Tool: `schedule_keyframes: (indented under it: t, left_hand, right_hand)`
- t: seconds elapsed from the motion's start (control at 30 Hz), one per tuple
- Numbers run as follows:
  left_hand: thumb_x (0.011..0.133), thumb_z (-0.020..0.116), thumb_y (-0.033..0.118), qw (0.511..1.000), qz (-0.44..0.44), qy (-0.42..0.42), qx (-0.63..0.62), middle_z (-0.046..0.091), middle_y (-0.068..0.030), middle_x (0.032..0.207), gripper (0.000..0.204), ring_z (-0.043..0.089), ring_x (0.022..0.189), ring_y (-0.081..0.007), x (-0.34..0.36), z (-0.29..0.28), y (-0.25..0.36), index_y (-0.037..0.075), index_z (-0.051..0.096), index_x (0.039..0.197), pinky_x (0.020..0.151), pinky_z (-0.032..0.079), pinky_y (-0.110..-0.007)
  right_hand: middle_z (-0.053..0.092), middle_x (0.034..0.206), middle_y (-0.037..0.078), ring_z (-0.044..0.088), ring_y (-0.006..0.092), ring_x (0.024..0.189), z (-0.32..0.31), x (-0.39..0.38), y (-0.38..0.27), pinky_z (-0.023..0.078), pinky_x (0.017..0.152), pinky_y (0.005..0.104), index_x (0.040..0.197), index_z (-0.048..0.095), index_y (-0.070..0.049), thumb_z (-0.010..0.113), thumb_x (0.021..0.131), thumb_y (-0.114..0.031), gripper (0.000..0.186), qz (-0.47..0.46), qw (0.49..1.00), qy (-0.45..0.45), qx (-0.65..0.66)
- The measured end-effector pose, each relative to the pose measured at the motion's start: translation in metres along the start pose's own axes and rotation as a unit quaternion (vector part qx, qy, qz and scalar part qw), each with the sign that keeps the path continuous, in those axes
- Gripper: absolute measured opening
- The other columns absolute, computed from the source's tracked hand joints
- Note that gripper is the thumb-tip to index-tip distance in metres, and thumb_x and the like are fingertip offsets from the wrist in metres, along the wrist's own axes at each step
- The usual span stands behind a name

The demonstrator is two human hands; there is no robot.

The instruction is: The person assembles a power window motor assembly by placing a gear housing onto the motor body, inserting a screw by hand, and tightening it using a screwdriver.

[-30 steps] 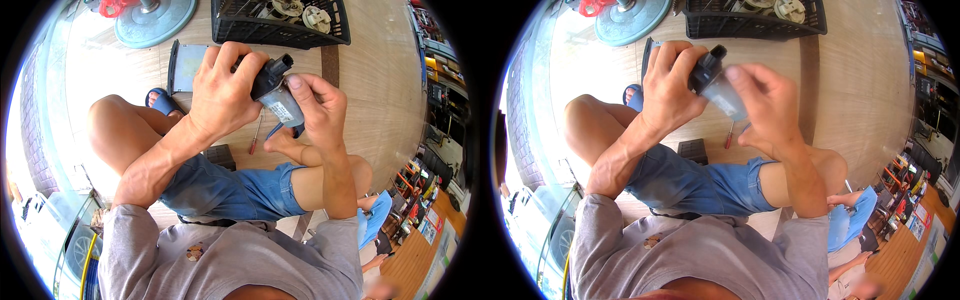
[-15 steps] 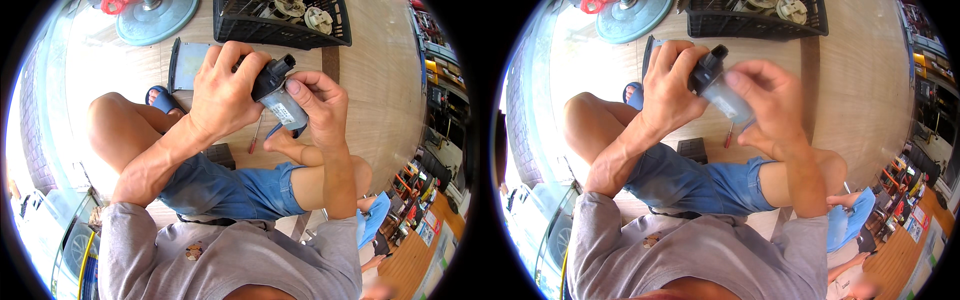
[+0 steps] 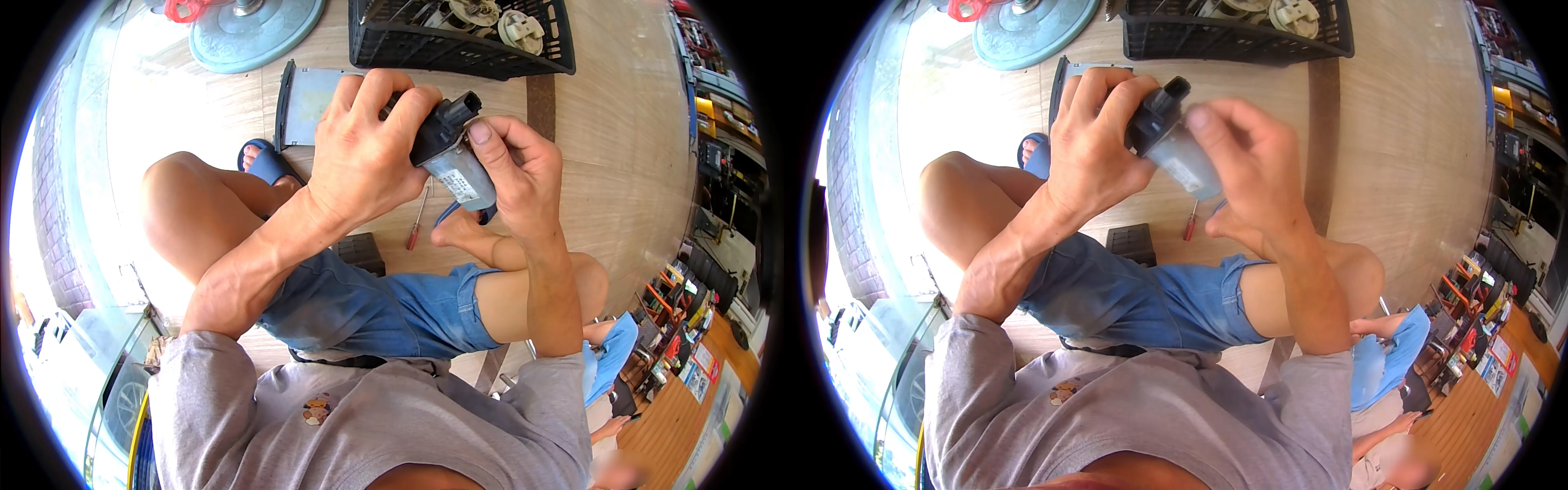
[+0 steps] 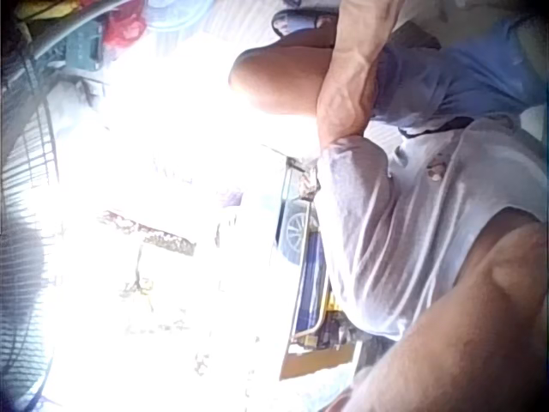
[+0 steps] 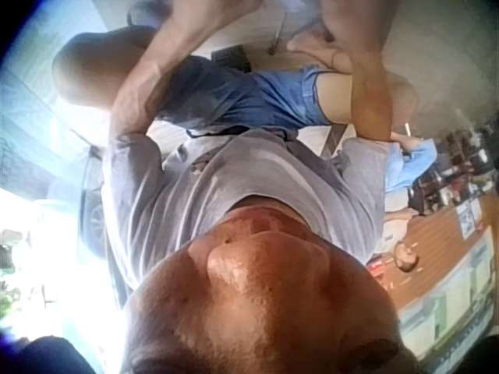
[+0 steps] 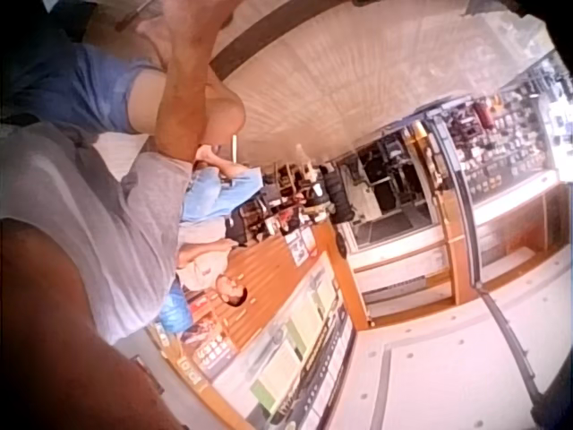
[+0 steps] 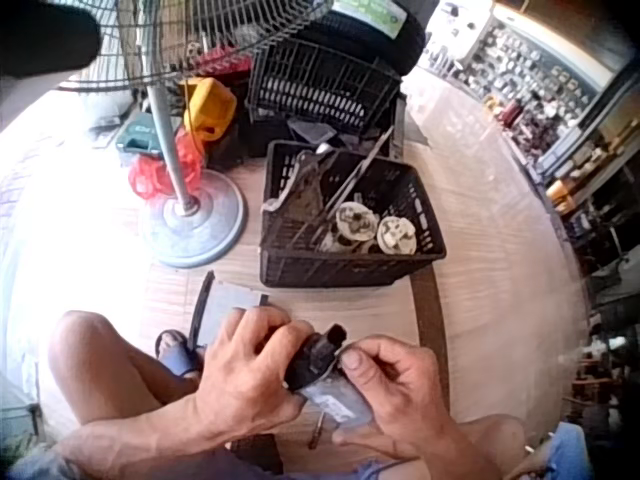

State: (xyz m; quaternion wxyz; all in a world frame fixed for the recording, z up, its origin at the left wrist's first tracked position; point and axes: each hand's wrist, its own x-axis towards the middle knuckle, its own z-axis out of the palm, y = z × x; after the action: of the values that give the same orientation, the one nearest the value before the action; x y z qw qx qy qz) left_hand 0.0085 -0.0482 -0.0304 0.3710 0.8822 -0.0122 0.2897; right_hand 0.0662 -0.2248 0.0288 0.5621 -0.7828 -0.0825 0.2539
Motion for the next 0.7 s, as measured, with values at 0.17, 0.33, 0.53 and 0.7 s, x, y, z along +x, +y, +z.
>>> schedule_keyframes:
  t: [0.17, 0.33, 0.53, 0.7]
  left_hand:
    - [0.059, 0.076, 0.000, 1.000, -0.007, 0.001, -0.011, 0.058, -0.0072, 0.103, 0.047, 0.057, 0.087, -0.0318, 0.001, 0.000, 0.000, 0.012, 0.069, 0.104, 0.074, 0.053, -0.041]
    - [0.059, 0.077, 0.000, 1.000, -0.001, 0.002, -0.002, 0.058, -0.0072, 0.102, 0.047, 0.057, 0.086, -0.0319, -0.002, -0.001, -0.002, 0.012, 0.069, 0.104, 0.074, 0.053, -0.041]
    - [0.059, 0.075, -0.001, 1.000, -0.004, -0.008, -0.011, 0.059, -0.0074, 0.102, 0.047, 0.058, 0.086, -0.0325, -0.004, 0.000, -0.002, 0.013, 0.070, 0.104, 0.074, 0.053, -0.041]
    - [0.058, 0.076, 0.000, 1.000, 0.009, 0.009, 0.026, 0.061, -0.0080, 0.100, 0.050, 0.059, 0.086, -0.0321, -0.004, -0.002, -0.005, 0.013, 0.070, 0.106, 0.074, 0.054, -0.041]
  right_hand:
    - [0.072, 0.090, 0.003, 0.063, 0.0072, 0.080, -0.003, -0.001, 0.000, 0.050, 0.069, 0.0240, 0.105, 0.072, 0.001, 0.071, 0.098, -0.024, 0.026, 0.015, 0.997, -0.027, 0.074]
    - [0.071, 0.091, 0.003, 0.064, 0.0082, 0.081, -0.002, 0.001, -0.001, 0.050, 0.070, 0.0237, 0.104, 0.071, 0.001, 0.074, 0.095, -0.020, 0.024, 0.051, 0.993, -0.033, 0.100]
    - [0.068, 0.088, 0.001, 0.059, 0.0070, 0.077, 0.004, -0.002, -0.004, 0.049, 0.069, 0.0240, 0.102, 0.070, 0.001, 0.072, 0.096, -0.024, 0.026, 0.034, 0.997, -0.015, 0.069]
    - [0.063, 0.079, -0.001, 0.050, 0.0059, 0.065, 0.009, -0.003, 0.000, 0.043, 0.053, 0.0265, 0.103, 0.069, -0.001, 0.067, 0.099, -0.035, 0.035, 0.017, 1.000, -0.011, -0.011]
